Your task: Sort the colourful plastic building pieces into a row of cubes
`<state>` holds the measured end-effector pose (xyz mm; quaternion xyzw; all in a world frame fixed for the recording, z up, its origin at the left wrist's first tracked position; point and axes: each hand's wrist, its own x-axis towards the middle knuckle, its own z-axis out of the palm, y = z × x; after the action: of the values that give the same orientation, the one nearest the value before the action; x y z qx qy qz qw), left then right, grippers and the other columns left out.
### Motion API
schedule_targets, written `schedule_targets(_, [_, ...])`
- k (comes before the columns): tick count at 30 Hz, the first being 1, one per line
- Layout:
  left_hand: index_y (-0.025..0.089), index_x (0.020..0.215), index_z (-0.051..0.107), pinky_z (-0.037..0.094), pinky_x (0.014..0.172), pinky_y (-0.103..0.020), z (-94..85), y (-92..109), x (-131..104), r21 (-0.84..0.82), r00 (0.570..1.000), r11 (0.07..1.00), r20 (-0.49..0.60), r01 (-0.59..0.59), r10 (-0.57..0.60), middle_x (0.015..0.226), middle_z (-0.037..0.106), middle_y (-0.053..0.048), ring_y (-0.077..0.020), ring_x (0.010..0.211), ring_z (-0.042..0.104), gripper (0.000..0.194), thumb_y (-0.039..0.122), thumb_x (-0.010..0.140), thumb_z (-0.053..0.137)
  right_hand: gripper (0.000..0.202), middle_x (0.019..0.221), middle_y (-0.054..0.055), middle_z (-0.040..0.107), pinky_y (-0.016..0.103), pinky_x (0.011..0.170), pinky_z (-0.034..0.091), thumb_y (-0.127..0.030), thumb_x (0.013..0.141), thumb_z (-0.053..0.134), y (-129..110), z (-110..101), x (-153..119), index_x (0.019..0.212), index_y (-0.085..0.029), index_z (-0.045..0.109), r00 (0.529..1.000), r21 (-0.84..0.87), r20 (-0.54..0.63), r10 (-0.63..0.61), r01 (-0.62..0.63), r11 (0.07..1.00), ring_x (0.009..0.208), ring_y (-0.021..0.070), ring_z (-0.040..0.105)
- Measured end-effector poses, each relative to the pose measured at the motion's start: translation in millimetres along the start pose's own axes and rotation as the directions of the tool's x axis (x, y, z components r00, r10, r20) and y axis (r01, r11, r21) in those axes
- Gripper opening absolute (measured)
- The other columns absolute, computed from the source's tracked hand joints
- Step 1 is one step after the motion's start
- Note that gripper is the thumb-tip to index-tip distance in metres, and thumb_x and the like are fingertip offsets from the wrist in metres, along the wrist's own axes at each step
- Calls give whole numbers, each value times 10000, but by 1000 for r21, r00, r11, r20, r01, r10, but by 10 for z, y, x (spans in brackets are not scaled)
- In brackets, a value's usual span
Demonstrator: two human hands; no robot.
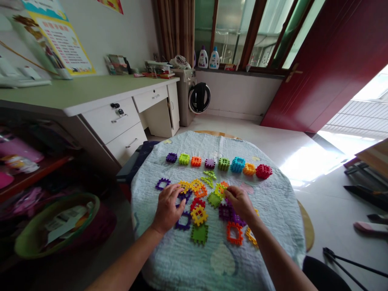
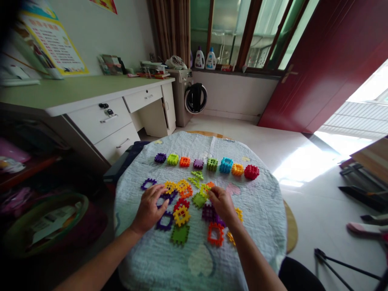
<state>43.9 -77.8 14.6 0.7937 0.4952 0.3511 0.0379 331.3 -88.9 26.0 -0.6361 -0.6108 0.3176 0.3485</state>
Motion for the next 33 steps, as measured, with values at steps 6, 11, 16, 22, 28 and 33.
schedule_targets(6, [228,1308,492,371,1116,-472,-6,508,129,-167,943,973,266,-162,203,1388,526,-92,-265,1302,462,512,249,816,631,367,539,-56,456,228,462,267,-530,817,540,-1,83,-130,666,-198,501,977,292,169,133,-178,940,475,78,362])
schedule_targets(11, [229,1406,384,340,1152,-464,64,757,332,-309,874,947,431,-91,224,1436,484,-95,-245,1349,424,720,185,747,670,454,520,-66,434,218,438,234,-618,772,583,-115,92,-184,644,-200,464,950,436,296,98,-226,871,450,58,324])
schedule_targets(16, [220,1327,479,384,1119,-439,105,821,443,-346,824,935,509,-69,250,1332,571,-89,-238,1264,503,613,181,747,674,508,504,-70,432,221,440,222,-679,713,619,-177,65,-212,653,-194,480,934,510,348,85,-265,818,439,54,324])
schedule_targets(22, [212,1259,528,427,1067,-438,166,761,417,-273,816,956,524,-109,243,1246,613,-89,-257,1175,559,556,218,729,695,425,543,-57,460,232,465,277,-617,797,532,-154,102,-202,741,-196,521,938,425,334,97,-241,873,471,82,378])
schedule_targets(28, [203,1184,562,457,1031,-395,34,142,724,-122,940,993,340,5,37,1169,578,-80,-236,1131,558,486,179,712,672,269,755,11,619,275,649,396,-418,840,521,-71,-44,-172,942,-194,632,1000,-24,-10,2,-3,1000,694,148,529])
schedule_targets(33, [181,1162,567,456,1017,-395,-80,-459,1266,-7,960,1000,281,18,-15,1121,564,-76,-245,1092,563,502,215,680,705,299,797,22,662,283,652,427,-426,840,532,11,-110,-149,989,-195,648,999,-24,37,39,-38,999,703,157,561])
